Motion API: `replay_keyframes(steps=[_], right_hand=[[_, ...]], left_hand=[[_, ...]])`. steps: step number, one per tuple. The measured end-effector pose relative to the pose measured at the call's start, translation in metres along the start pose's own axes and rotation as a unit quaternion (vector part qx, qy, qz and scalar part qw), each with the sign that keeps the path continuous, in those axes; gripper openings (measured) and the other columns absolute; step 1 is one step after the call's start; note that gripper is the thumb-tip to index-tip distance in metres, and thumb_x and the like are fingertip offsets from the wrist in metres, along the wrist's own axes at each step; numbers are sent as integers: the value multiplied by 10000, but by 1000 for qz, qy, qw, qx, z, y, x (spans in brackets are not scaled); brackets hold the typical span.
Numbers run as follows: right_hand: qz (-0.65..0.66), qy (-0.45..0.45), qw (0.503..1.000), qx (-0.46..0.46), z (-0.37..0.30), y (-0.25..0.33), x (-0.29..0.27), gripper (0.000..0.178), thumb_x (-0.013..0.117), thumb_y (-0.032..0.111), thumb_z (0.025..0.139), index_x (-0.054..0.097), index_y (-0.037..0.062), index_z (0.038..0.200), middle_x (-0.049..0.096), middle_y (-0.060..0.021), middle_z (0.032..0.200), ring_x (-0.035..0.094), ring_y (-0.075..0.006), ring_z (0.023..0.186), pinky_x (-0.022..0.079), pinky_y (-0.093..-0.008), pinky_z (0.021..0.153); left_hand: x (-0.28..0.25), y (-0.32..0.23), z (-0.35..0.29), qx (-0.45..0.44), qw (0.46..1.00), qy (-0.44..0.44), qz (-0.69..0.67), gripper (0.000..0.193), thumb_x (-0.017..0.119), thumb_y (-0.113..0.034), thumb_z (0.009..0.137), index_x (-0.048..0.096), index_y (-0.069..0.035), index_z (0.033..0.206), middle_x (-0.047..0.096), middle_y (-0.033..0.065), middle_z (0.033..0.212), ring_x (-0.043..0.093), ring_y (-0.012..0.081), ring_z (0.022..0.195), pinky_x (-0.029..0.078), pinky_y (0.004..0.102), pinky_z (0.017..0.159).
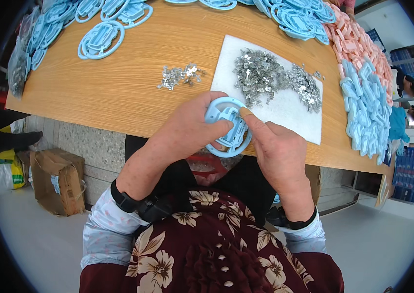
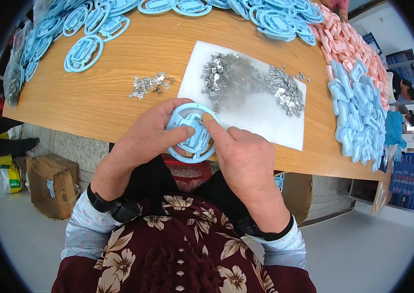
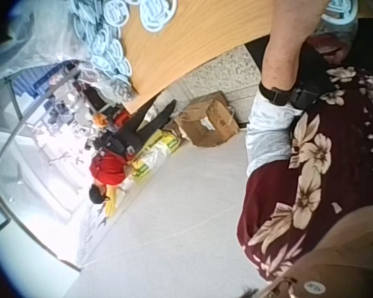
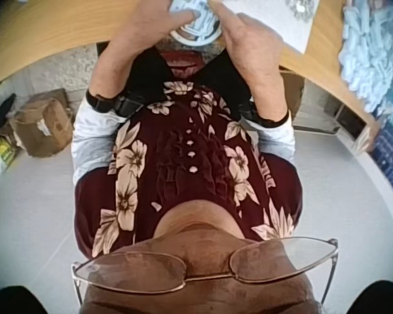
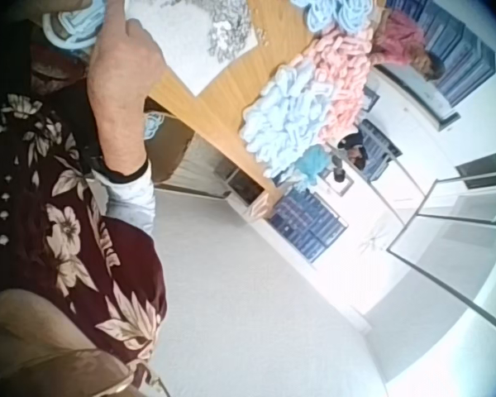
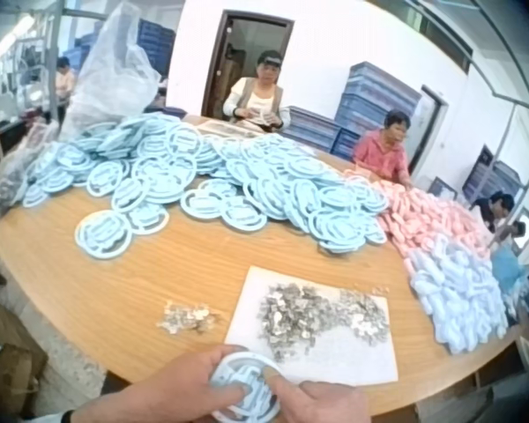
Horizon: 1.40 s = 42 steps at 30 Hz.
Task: Manually assembling small silver metal components into blue plastic ring-shaped products at a manufacturing workstation.
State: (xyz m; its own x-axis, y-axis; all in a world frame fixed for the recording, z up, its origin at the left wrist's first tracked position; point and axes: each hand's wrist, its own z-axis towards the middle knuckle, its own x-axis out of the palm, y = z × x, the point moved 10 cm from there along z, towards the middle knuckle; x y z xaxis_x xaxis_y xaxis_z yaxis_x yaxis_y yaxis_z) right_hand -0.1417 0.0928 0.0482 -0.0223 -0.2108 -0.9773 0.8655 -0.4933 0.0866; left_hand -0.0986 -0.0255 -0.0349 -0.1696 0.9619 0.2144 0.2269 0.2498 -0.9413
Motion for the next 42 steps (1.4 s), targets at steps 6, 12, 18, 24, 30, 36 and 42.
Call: replay_keyframes(steps=[6, 12, 18, 24, 30, 36, 42], right_hand=[[-9, 39, 999, 14, 4, 1, 0, 398, 672, 87, 872, 676, 190, 1257, 631, -76, 699, 640, -290, 612, 487, -412, 533], [22, 78, 997, 13, 13, 4, -3, 328, 633, 76, 829, 656, 92, 1156, 649, -139, 695, 677, -343, 655, 506, -465, 545], [24, 166, 986, -12, 31, 6, -1, 274, 589, 86, 897, 701, 112, 1145, 671, -208, 761, 667, -394, 714, 522, -484, 642], [-52, 164, 980, -96, 35, 21, -7, 264, 586, 86, 866, 706, 103, 1101, 673, -193, 741, 679, -380, 727, 531, -473, 662], [-48, 193, 980, -17, 26, 13, -12, 237, 621, 100, 877, 697, 80, 1100, 671, -210, 737, 682, -375, 724, 532, -444, 637], [401, -33, 892, 206, -12, -45, 5, 246, 639, 250, 997, 652, 51, 1142, 645, -52, 706, 583, -117, 597, 441, -299, 538], [684, 31, 687, 243, -17, -28, 37, 292, 582, 228, 1039, 592, -7, 1211, 663, 0, 935, 558, -26, 792, 436, -196, 645]], left_hand=[[0, -1, 1, 2, 1000, -2, 12, 501, 651, -86, 911, 490, 52, 1365, 644, 98, 1177, 637, 142, 1035, 563, 281, 847], [2, -3, -1, 10, 1000, 3, 25, 506, 648, -76, 926, 467, 56, 1380, 633, 108, 1203, 634, 157, 1057, 581, 296, 843], [2, 1, -3, 25, 998, 6, 53, 512, 641, -58, 940, 443, 61, 1397, 624, 124, 1216, 639, 170, 1055, 604, 309, 806], [4, -1, 1, 40, 995, 20, 89, 523, 629, -47, 956, 415, 45, 1424, 617, 129, 1220, 655, 174, 1017, 617, 291, 753], [0, 2, -1, 28, 999, 14, 11, 544, 622, -66, 958, 393, 52, 1437, 620, 125, 1216, 666, 167, 1000, 615, 282, 723], [8, -15, -12, 27, 992, 58, -109, 576, 615, -97, 963, 368, 27, 1468, 622, 100, 1203, 658, 140, 984, 613, 265, 711], [8, -15, -23, 6, 992, 35, -120, 538, 593, -95, 977, 406, 0, 1472, 630, 86, 1189, 649, 135, 971, 576, 282, 764]])
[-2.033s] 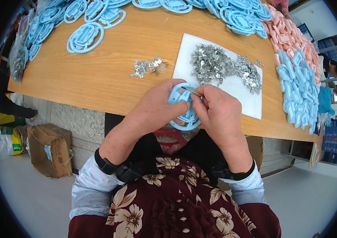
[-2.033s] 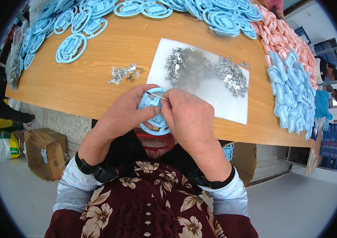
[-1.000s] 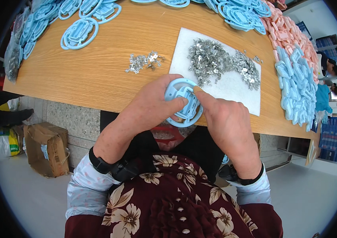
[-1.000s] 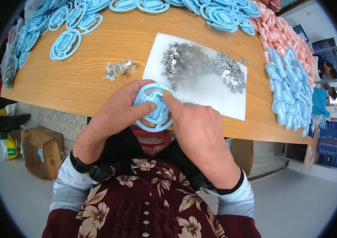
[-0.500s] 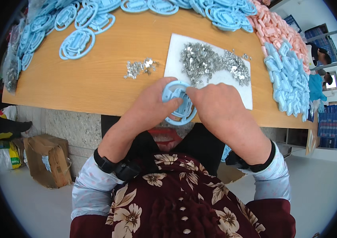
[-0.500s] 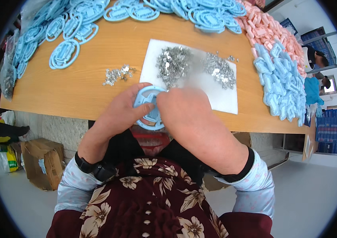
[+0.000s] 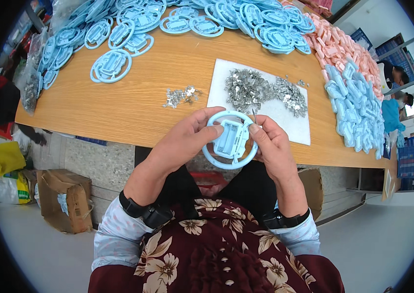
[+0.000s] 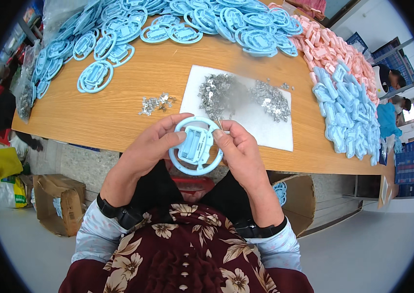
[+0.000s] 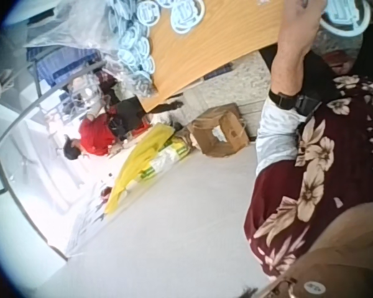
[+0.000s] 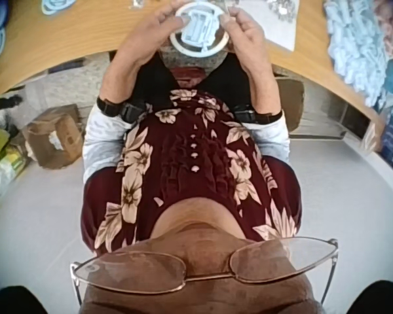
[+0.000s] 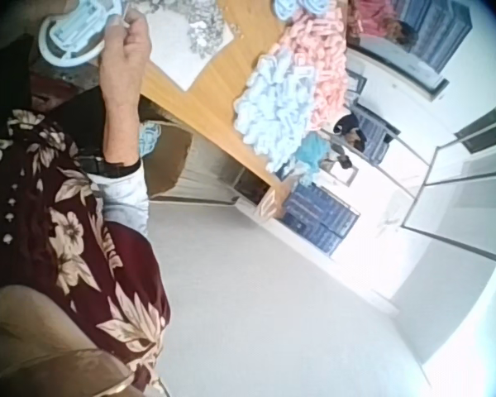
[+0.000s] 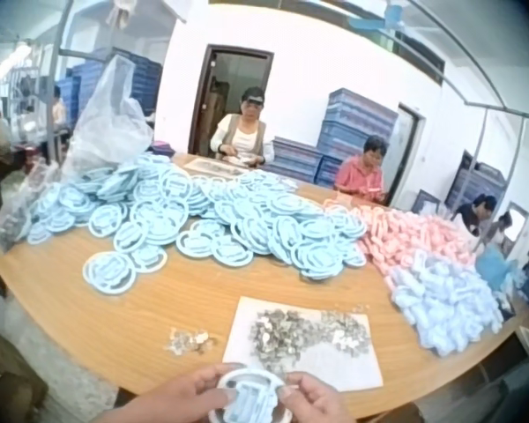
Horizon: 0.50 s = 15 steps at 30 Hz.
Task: Manually assembling small silver metal components into blue plastic ring-shaped products at a manufacturing workstation.
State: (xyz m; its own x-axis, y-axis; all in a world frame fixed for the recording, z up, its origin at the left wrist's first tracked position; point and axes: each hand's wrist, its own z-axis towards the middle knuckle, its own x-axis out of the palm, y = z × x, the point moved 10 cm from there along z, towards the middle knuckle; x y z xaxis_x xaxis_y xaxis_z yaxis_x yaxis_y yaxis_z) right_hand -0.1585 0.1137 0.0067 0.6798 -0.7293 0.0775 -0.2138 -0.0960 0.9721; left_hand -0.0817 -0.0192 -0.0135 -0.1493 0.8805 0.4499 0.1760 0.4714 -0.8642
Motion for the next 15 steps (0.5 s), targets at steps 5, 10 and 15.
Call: replay_keyframes(steps=[5, 10, 15], right_hand=[[-50, 29, 998, -9, -1, 9, 3, 293, 572, 211, 1043, 590, -14, 1229, 672, -12, 932, 574, -38, 816, 469, -203, 708], [12, 45, 999, -17, -1, 15, 5, 299, 559, 191, 1048, 577, -20, 1259, 680, -29, 927, 599, -49, 848, 489, -226, 758], [-42, -10, 991, -125, 3, 24, 16, 293, 591, 124, 1022, 568, -24, 1274, 690, -48, 880, 637, -70, 782, 504, -223, 715]], left_hand=[[12, -24, -1, 146, 925, -3, 351, 494, 547, -108, 993, 437, 0, 1462, 641, 96, 1164, 649, 156, 972, 544, 295, 787], [11, -23, 2, 168, 950, 5, 262, 508, 592, -147, 981, 464, 9, 1447, 651, 98, 1077, 662, 163, 864, 542, 286, 735], [12, 1, 2, 56, 997, 45, -37, 450, 461, -292, 1071, 485, -12, 1422, 637, 72, 1026, 666, 143, 839, 559, 269, 715]])
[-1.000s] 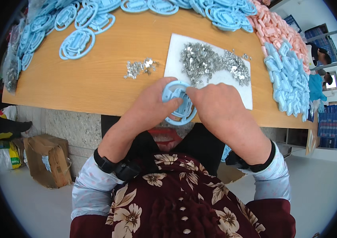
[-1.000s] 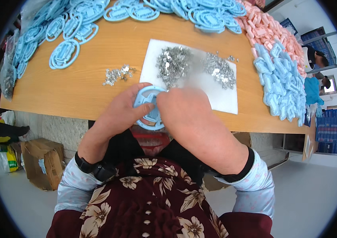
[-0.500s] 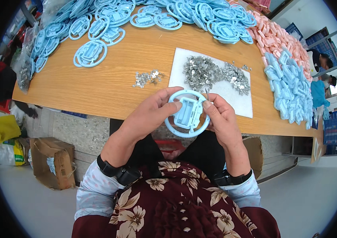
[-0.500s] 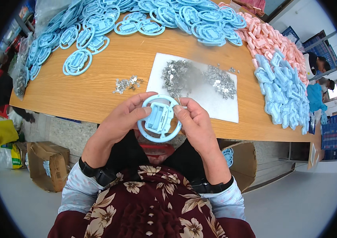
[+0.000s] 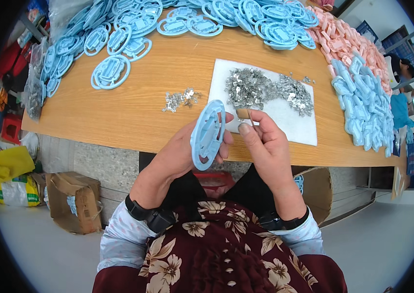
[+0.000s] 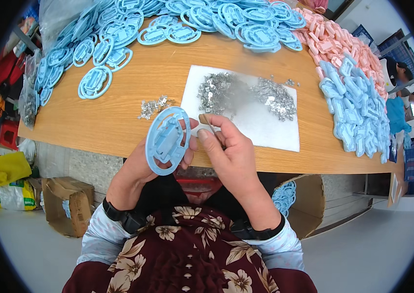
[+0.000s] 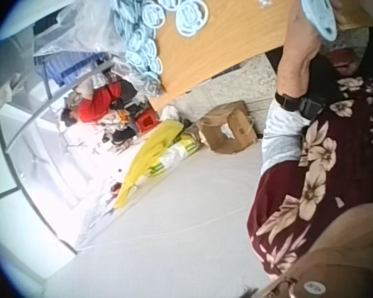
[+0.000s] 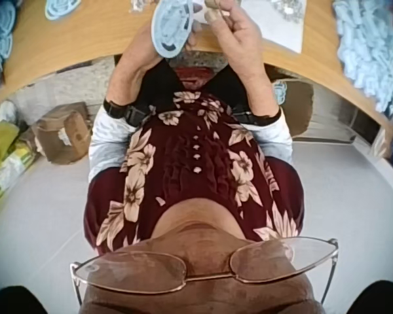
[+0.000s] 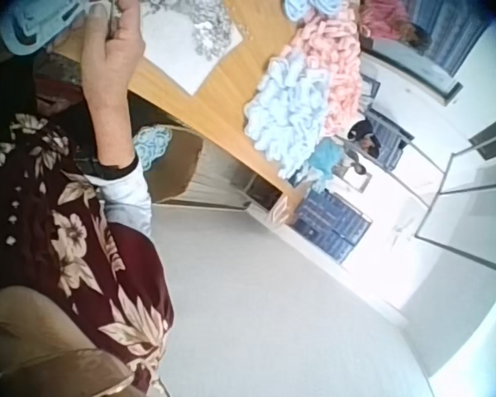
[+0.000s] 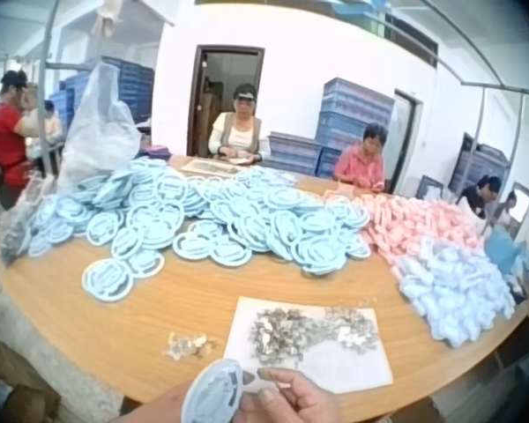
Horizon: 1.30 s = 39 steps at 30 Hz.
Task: Manually assembling small silver metal components into blue plastic ring-shaped products at a manufacturing workstation.
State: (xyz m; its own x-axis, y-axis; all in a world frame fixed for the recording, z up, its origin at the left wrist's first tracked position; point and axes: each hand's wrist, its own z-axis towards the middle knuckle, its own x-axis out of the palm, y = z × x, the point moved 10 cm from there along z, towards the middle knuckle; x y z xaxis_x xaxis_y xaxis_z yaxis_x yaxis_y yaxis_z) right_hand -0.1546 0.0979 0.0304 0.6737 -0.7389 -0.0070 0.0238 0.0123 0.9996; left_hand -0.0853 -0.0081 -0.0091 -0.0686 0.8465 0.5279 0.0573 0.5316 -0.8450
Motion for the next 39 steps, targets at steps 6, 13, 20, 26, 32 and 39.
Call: replay_keyframes(steps=[6, 13, 20, 26, 32, 39], right_hand=[[23, 15, 999, 34, 5, -4, 16, 296, 657, 58, 963, 587, -39, 1233, 680, -62, 792, 641, -88, 624, 511, -245, 560], [118, 75, 980, 143, 11, -22, 18, 266, 694, 53, 934, 637, -31, 1180, 678, -49, 786, 592, -69, 597, 507, -251, 554], [19, 42, 998, 34, 7, -9, -1, 288, 546, 197, 1041, 625, -27, 1205, 585, 14, 776, 520, -37, 704, 430, -204, 649], [-18, -6, 1000, 1, -2, -7, -26, 259, 502, 222, 1065, 620, 12, 1158, 496, 41, 745, 407, -27, 627, 334, -199, 562], [32, -41, 998, 31, -3, -8, -47, 253, 528, 263, 1055, 625, 39, 1121, 606, 14, 787, 468, -28, 593, 348, -179, 518], [99, -42, 994, 38, -13, -3, -53, 322, 618, 288, 999, 611, 0, 1141, 641, 6, 788, 550, -31, 603, 424, -164, 519]], left_hand=[[7, 10, 4, -14, 991, 58, -121, 475, 523, -304, 1047, 493, 0, 1410, 664, 110, 991, 672, 174, 805, 570, 283, 692], [7, 17, 2, -33, 973, 115, -197, 490, 559, -304, 1018, 509, 14, 1388, 698, 217, 1059, 708, 240, 796, 592, 318, 659], [14, 6, 3, -31, 966, 145, -212, 689, 574, -512, 937, 546, 48, 1337, 665, 320, 1018, 688, 338, 674, 543, 339, 528], [4, 4, 1, -69, 950, 140, -271, 646, 492, -419, 1003, 473, 82, 1409, 682, 279, 1058, 708, 318, 718, 572, 350, 596], [16, -4, 15, -89, 995, 5, 33, 440, 433, -156, 1023, 458, 26, 1422, 621, 79, 1161, 623, 139, 1039, 542, 292, 848], [17, -11, 24, 77, 974, -19, 214, 454, 484, -5, 990, 383, 45, 1429, 592, 118, 1245, 596, 145, 1137, 499, 306, 976]])
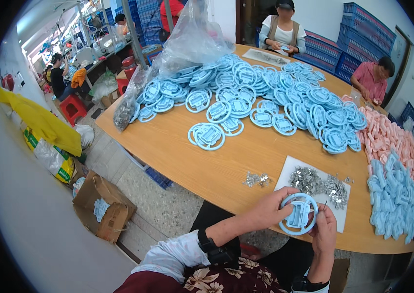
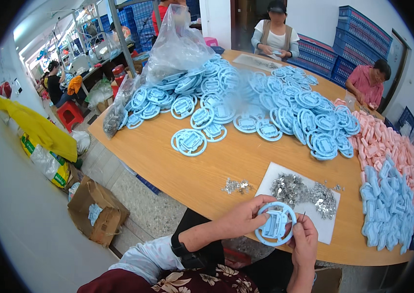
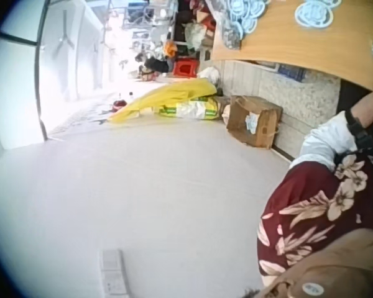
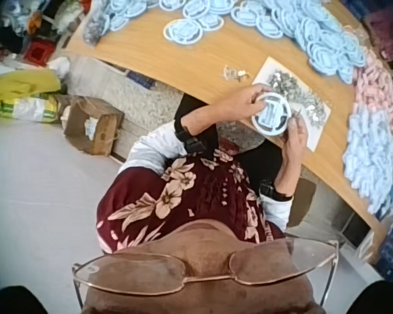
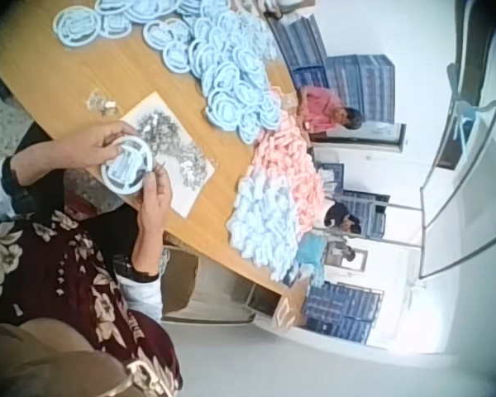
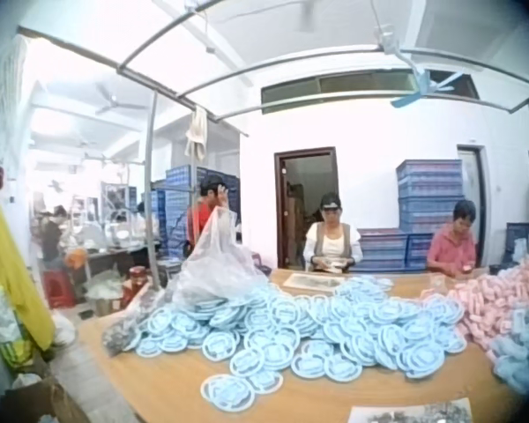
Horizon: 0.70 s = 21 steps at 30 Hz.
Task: Manually assembling small silver metal components into blue plastic ring-shaped products at a manufacturing workstation.
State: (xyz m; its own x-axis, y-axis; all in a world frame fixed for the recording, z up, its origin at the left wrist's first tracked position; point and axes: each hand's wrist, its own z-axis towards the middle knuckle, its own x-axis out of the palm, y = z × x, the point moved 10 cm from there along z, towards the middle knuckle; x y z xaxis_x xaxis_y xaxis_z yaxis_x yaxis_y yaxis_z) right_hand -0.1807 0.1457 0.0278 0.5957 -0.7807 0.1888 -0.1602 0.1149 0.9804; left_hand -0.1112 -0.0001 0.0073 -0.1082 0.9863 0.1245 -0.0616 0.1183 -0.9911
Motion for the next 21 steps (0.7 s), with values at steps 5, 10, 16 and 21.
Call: replay_keyframes(steps=[5, 10, 16, 21], right_hand=[[-29, -34, 999, 18, 1, 2, -15, 221, 625, 172, 979, 633, -6, 1109, 645, 1, 795, 529, -26, 590, 409, -163, 516], [-26, -32, 999, 22, 0, 1, -24, 200, 619, 148, 984, 641, -10, 1104, 651, -3, 804, 519, -23, 595, 412, -166, 530], [-51, -2, 999, -3, 4, 0, -30, 231, 611, 185, 1005, 644, -11, 1122, 663, -13, 849, 513, -29, 617, 420, -180, 557], [-68, -31, 994, -81, 13, -3, -44, 246, 581, 221, 1030, 647, -6, 1097, 634, -20, 813, 480, -30, 591, 382, -186, 537]], left_hand=[[9, -11, 3, 9, 1000, 6, 27, 462, 538, -31, 996, 392, 39, 1428, 594, 120, 1263, 596, 146, 1149, 508, 315, 974], [20, -12, 2, 7, 997, 33, -68, 462, 600, -77, 990, 431, 29, 1407, 612, 97, 1215, 600, 132, 1087, 515, 310, 931], [16, -6, 3, -1, 998, 13, -63, 422, 639, -114, 962, 503, 12, 1340, 625, 70, 1109, 596, 112, 996, 509, 291, 873], [0, 2, 4, 3, 999, -32, -4, 417, 646, -145, 949, 526, 10, 1317, 624, 58, 1088, 580, 105, 972, 505, 290, 850]])
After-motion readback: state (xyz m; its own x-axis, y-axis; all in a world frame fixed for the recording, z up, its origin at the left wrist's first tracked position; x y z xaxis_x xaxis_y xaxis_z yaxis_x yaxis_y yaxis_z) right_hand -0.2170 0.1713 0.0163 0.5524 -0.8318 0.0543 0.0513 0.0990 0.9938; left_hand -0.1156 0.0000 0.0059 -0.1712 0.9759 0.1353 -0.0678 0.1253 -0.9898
